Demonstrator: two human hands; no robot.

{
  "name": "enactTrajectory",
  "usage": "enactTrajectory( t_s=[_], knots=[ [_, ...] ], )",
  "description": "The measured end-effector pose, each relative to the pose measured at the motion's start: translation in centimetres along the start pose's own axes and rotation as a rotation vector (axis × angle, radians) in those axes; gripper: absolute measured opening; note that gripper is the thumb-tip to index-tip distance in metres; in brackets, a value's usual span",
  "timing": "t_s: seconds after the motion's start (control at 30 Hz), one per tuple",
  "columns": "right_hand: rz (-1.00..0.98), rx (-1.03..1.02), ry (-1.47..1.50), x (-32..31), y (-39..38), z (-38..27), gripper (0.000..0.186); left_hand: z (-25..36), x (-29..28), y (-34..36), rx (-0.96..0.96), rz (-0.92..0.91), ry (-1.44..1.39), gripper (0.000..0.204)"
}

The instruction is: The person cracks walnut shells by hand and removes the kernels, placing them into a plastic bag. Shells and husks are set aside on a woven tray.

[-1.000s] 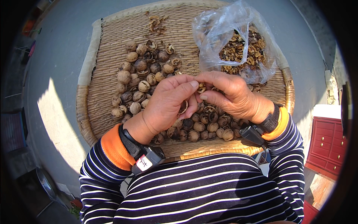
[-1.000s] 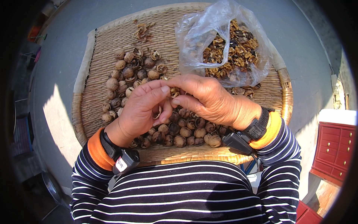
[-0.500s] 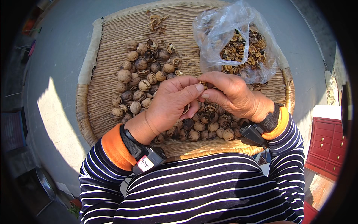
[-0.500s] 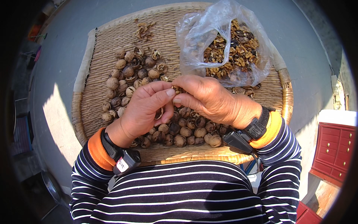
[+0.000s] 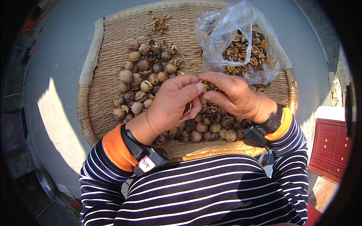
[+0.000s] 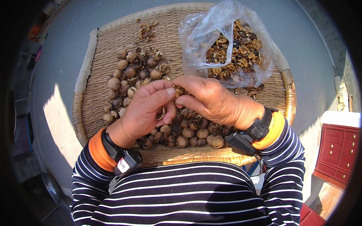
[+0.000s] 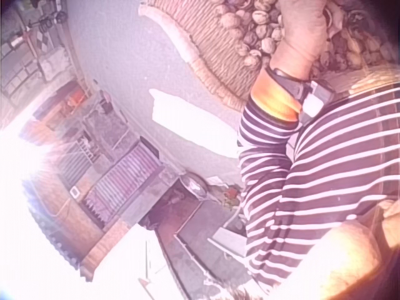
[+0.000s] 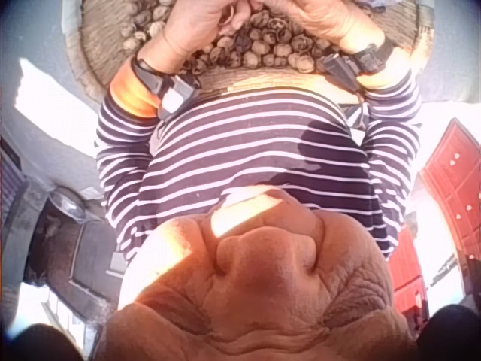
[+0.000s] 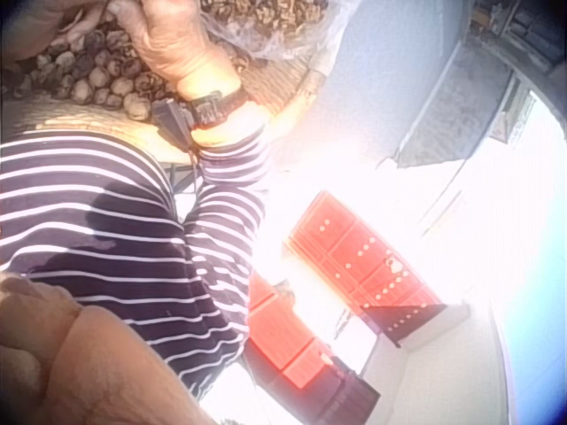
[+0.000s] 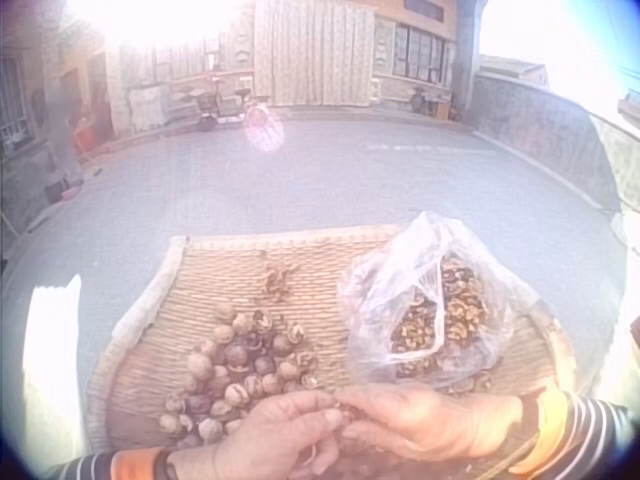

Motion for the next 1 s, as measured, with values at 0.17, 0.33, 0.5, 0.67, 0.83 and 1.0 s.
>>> enactTrajectory(
  t_s=[0.17, 0.33, 0.5, 0.67, 0.83, 1.0],
  knots=[
    [-0.018, 0.07, 0.035, 0.0, 0.0, 0.2, 0.037, 0.1, 0.0, 0.1, 0.011, -0.03, -0.048, 0.025],
    [-0.051, 0.184, 0.121, 0.3, 0.0, 1.4, 0.034, 0.1, -0.1, 0.0, -0.006, 0.004, -0.049, 0.023],
    [-0.07, 0.227, 0.11, 0.4, 0.0, 1.7, 0.035, 0.1, -0.2, 0.0, -0.015, 0.013, 0.018, 0.023],
    [-0.077, 0.199, 0.002, 0.5, -0.1, 1.2, 0.038, 0.2, -0.1, 0.0, 0.005, -0.016, 0.104, 0.024],
    [-0.045, 0.063, -0.078, 0.8, -0.1, 0.2, 0.037, 0.0, -0.2, -0.1, -0.002, 0.058, 0.154, 0.022],
    [-0.016, 0.07, -0.031, 0.8, -0.3, 0.5, 0.034, 0.2, 0.0, -0.3, -0.006, 0.022, 0.188, 0.022]
  ],
)
Point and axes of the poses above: each hand's wrist, its own y-axis towards the middle knuckle, its own x-axis out of the palm, z = x × y, the point moved 10 cm from there along y, towards the middle knuckle, and after that the axes turned 4 degrees about x, right-handed, at the moved point
